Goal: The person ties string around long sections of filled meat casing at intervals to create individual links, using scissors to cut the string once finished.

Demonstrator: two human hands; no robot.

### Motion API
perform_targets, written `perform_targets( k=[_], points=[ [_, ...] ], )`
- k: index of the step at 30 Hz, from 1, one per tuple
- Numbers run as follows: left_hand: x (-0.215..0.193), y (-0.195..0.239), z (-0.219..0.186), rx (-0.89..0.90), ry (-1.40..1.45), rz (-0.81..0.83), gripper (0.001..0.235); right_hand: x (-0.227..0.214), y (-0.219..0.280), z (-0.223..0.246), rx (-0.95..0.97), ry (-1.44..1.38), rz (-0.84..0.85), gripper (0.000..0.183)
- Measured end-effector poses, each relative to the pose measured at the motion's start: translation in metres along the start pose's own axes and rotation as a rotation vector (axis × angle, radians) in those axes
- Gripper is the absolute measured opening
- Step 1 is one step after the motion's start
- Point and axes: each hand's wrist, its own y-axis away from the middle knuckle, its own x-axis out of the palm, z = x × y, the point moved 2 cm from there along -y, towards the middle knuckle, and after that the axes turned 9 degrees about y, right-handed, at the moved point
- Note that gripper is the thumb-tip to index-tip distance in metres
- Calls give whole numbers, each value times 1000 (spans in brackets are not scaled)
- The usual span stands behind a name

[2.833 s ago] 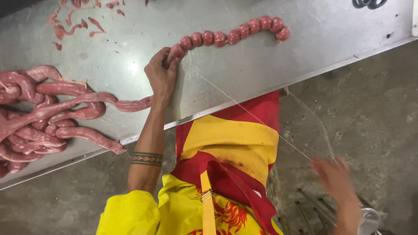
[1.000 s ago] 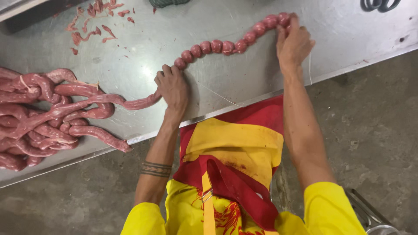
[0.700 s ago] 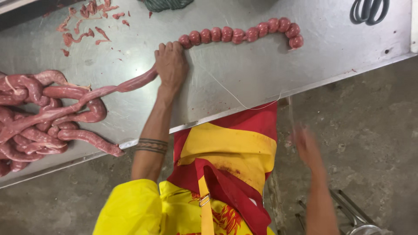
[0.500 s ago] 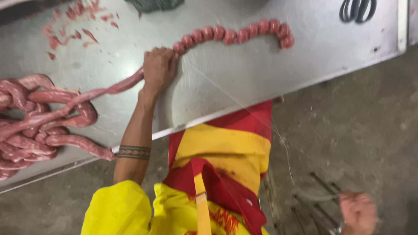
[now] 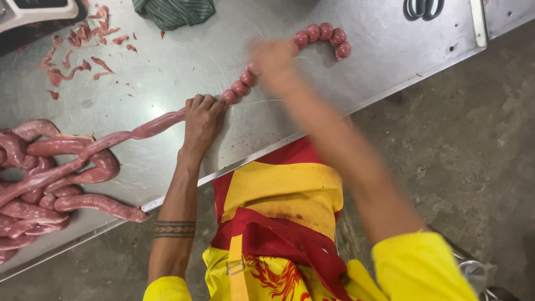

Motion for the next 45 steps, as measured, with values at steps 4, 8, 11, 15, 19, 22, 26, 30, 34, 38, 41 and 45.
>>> perform_targets(
  k=[4,8,11,15,19,22,26,30,34,38,41,45],
  points=[
    [1,-3,15,-228,59,20,5,-81,132,145,-98,-699,228,88],
    [-6,-1,28,-218,29,-128,7,-86,380,-67,431,-1755,756,57],
    [6,-19,38,-250,5,-85,12,-82,553,-141,1095,-422,822,36],
    [15,-9,46,-178,-126,11,7,-53,664,-102,1118,-1368,1007,27],
    [10,1,43,-81,-165,242,7,-14,638,-177,1541,-2341,71,18],
    [-10,13,23,-11,-30,82,15,7,572,-233,1047,-2204,-1117,50],
    [-33,8,9,-132,146,87,37,37,371,-325,1452,-1416,-542,60],
    [-36,2,14,-562,489,73,43,14,98,-233,337,104,120,81],
    [-31,-18,17,-801,507,126,38,-38,9,80,-17,-14,83,36],
    [-19,-25,20,-590,275,345,55,-100,193,173,-203,-647,159,83],
    [-3,-27,33,-446,199,211,39,-58,378,32,318,-1559,904,62],
    [-2,-32,51,-685,907,46,45,-42,579,-100,840,-706,799,64]
  ],
)
